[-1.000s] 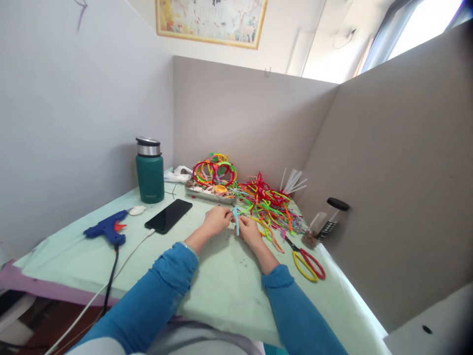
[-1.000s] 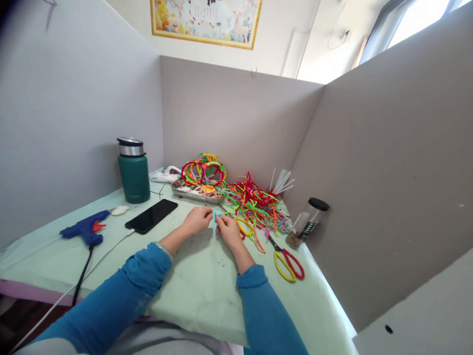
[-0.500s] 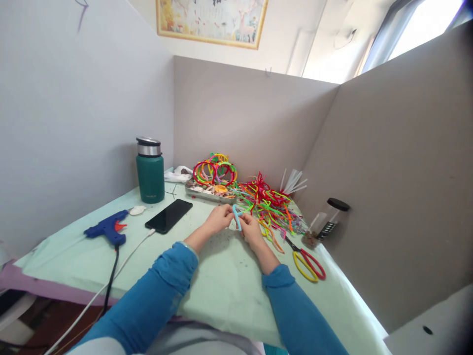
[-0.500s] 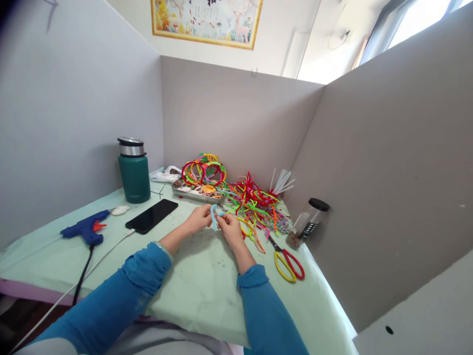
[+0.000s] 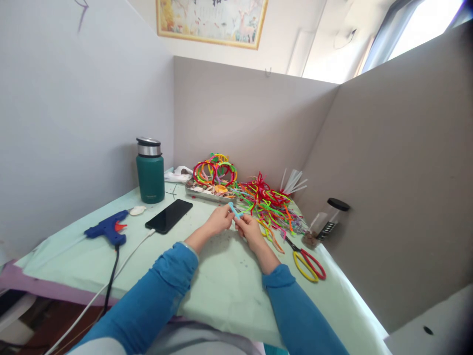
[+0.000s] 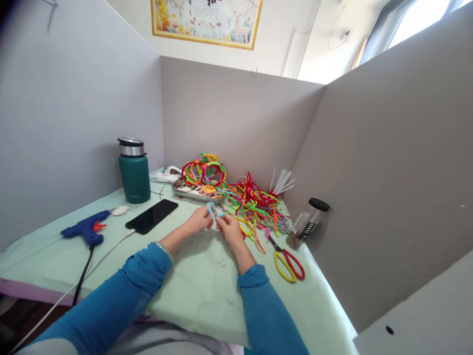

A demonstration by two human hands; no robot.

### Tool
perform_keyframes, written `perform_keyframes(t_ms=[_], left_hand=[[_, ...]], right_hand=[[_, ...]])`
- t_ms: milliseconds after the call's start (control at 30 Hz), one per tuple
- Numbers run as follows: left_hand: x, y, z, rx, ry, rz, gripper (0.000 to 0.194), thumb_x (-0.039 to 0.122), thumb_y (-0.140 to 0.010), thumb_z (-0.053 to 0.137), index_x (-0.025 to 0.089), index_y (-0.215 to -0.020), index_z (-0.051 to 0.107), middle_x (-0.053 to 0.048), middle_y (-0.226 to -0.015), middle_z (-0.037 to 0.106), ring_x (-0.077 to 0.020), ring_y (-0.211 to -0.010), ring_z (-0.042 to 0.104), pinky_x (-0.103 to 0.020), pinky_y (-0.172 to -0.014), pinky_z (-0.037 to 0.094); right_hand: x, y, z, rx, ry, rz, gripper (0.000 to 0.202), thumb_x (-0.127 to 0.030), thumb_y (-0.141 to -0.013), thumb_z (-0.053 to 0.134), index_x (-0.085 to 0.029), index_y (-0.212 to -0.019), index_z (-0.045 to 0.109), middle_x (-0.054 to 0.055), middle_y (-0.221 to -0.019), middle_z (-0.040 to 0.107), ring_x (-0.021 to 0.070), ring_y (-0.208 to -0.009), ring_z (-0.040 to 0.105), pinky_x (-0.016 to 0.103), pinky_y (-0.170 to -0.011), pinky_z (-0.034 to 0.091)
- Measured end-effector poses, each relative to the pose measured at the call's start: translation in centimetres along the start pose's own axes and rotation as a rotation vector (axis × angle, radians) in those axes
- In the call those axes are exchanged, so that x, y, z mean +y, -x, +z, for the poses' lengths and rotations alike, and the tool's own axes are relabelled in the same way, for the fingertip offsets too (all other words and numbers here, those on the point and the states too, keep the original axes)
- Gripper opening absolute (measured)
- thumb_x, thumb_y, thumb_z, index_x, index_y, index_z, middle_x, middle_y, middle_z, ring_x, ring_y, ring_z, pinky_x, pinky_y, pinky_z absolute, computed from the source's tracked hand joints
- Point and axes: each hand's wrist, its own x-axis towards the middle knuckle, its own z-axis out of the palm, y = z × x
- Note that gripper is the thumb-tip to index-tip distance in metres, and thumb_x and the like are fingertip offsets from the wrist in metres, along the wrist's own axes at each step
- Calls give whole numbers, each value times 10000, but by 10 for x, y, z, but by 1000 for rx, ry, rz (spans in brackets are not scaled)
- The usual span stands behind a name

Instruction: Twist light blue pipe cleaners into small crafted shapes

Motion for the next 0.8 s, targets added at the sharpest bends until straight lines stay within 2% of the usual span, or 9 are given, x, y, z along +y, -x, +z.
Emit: perform_keyframes(t_ms=[267, 500, 667, 800], left_hand=[[-3, -1, 3, -4, 53, 20, 133, 232, -838, 415, 185, -733, 484, 46, -463, 541, -120, -490, 526, -221, -566, 375], [-5, -3, 4, -27, -2, -40, 257, 285, -865, 376, 176, -679, 516, 26, -473, 556, -126, -502, 525, -229, -572, 371], [-4, -5, 5, 53, -31, -102, 166, 263, -836, 456, 165, -739, 548, 32, -484, 565, -119, -500, 517, -221, -560, 356], [-8, -6, 7, 152, 43, -126, 143, 298, -811, 521, 170, -752, 539, 48, -477, 545, -108, -489, 504, -210, -542, 352]], right_hand=[[-1, 2, 0, -15, -68, 8, 304, -442, -694, 667, -187, -660, 503, -66, -531, 495, 51, -382, 332, 207, -384, 233], [-1, 2, 0, -18, -48, -8, 299, -432, -710, 657, -190, -654, 490, -68, -529, 487, 54, -385, 338, 212, -393, 238], [-1, 2, 2, -12, -18, -12, 290, -427, -716, 648, -189, -659, 493, -68, -531, 491, 56, -381, 338, 215, -389, 233], [-2, 3, 2, -9, -5, -10, 294, -441, -709, 651, -191, -672, 501, -71, -527, 486, 58, -383, 331, 216, -386, 227]])
